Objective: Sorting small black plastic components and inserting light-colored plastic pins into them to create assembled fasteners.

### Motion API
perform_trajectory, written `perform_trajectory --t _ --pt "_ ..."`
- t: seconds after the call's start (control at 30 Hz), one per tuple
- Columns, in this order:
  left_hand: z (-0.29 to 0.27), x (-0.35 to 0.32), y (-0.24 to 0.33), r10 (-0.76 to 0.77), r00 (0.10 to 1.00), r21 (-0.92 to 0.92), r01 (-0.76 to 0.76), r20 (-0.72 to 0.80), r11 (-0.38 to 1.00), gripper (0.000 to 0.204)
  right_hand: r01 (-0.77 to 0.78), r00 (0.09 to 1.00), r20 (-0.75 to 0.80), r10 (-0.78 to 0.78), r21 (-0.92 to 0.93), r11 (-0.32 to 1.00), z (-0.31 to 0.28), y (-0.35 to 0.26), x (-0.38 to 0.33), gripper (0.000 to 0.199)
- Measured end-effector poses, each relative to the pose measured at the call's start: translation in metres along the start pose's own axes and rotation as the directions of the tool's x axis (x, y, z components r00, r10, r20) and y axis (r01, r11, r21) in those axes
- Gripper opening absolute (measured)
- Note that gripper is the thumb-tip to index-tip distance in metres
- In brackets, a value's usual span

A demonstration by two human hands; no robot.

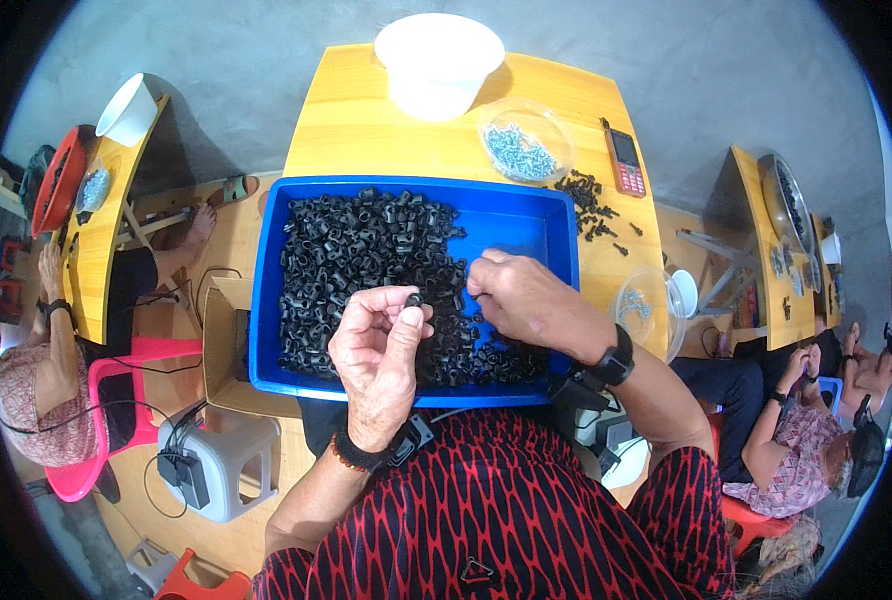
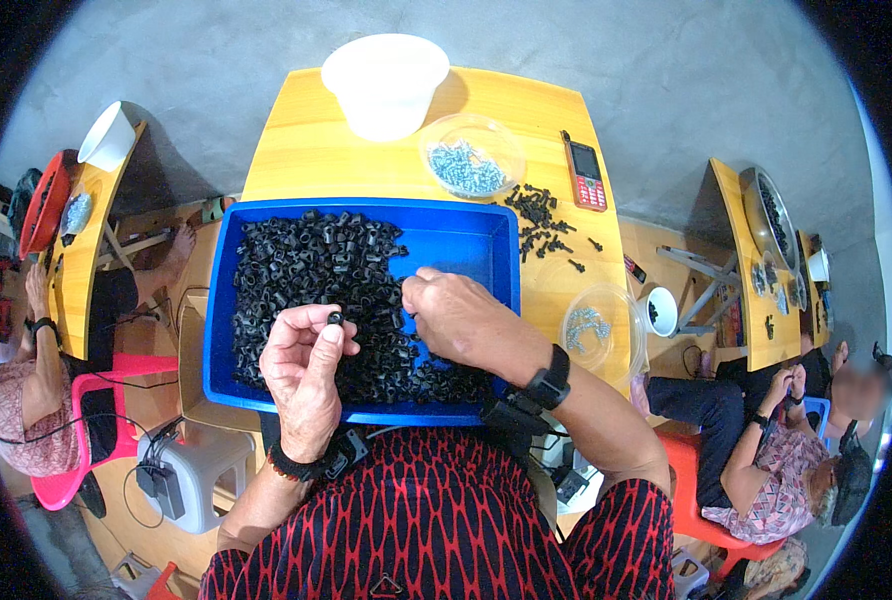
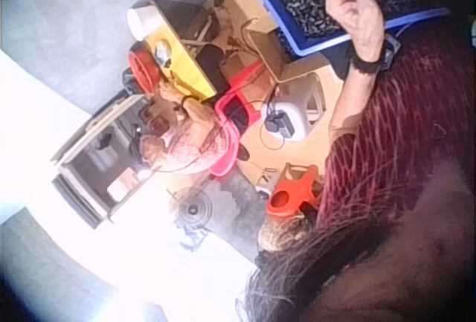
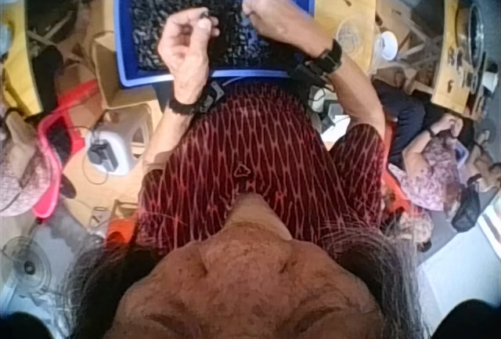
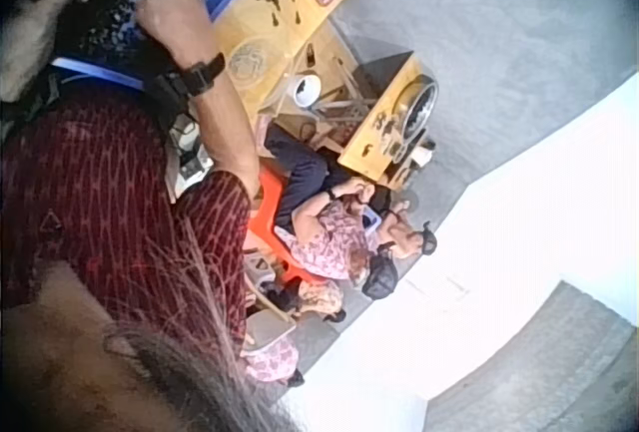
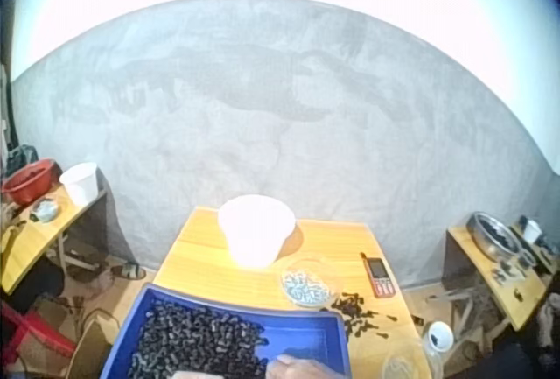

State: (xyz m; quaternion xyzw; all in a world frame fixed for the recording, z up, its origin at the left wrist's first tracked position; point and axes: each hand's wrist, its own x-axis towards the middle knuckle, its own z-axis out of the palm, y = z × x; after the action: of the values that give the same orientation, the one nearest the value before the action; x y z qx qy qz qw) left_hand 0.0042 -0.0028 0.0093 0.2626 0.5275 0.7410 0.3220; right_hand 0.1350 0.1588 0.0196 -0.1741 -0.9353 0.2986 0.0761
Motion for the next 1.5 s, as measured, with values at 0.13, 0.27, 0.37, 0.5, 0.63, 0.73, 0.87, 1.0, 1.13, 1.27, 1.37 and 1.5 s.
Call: perform_trajectory --t 0.13,0.27,0.37,0.5,0.63,0.73,0.87,1.0,1.13,1.27,1.37,1.5 --pt "0.002 0.001 0.002 -0.067 0.997 -0.030 0.068 0.038 0.997 0.016 -0.029 0.996 -0.077 0.035 0.073 0.997 -0.018 -0.012 -0.009 0.010" --pt "0.002 0.001 0.005 -0.123 0.986 0.009 0.123 0.114 0.992 0.016 -0.080 0.987 -0.074 0.144 0.554 0.829 -0.024 -0.030 -0.016 0.009" --pt "0.000 0.002 0.003 -0.122 0.975 0.018 0.121 0.186 0.993 0.016 0.028 0.987 -0.138 0.087 0.665 0.746 -0.021 -0.036 -0.013 0.012" --pt "-0.001 0.003 0.005 -0.141 0.972 0.059 0.133 0.188 0.989 0.015 0.010 0.973 -0.169 0.156 0.708 0.706 -0.015 -0.043 -0.014 0.014" --pt "0.001 0.003 0.005 -0.151 0.968 0.061 0.141 0.202 0.988 0.015 -0.003 0.976 -0.178 0.126 0.567 0.824 -0.015 -0.041 -0.013 0.013" --pt "-0.001 0.003 0.005 -0.162 0.965 0.071 0.150 0.207 0.986 0.015 0.037 0.978 -0.197 0.071 0.495 0.868 -0.019 -0.042 -0.012 0.012" --pt "0.001 0.003 0.002 -0.150 0.967 0.035 0.146 0.205 0.989 0.015 0.080 0.975 -0.218 0.035 0.496 0.865 -0.016 -0.039 -0.012 0.010" --pt "0.000 0.003 0.002 -0.166 0.961 0.021 0.165 0.221 0.986 0.015 0.157 0.964 -0.257 -0.074 0.318 0.935 -0.019 -0.043 -0.011 0.007" --pt "-0.001 0.003 0.002 -0.199 0.957 -0.011 0.206 0.210 0.979 0.014 0.178 0.962 -0.247 -0.114 0.252 0.951 -0.020 -0.050 -0.011 0.010" --pt "-0.001 0.003 0.001 -0.196 0.959 0.008 0.199 0.204 0.980 0.013 0.181 0.961 -0.250 -0.115 0.258 0.949 -0.017 -0.050 -0.013 0.014" --pt "0.000 0.003 0.002 -0.195 0.957 -0.010 0.202 0.213 0.979 0.012 0.139 0.977 -0.199 -0.077 0.323 0.936 -0.016 -0.047 -0.013 0.017" --pt "0.003 0.003 0.003 -0.186 0.962 -0.011 0.192 0.202 0.981 0.011 0.198 0.965 -0.220 -0.142 0.261 0.945 -0.013 -0.047 -0.014 0.021"
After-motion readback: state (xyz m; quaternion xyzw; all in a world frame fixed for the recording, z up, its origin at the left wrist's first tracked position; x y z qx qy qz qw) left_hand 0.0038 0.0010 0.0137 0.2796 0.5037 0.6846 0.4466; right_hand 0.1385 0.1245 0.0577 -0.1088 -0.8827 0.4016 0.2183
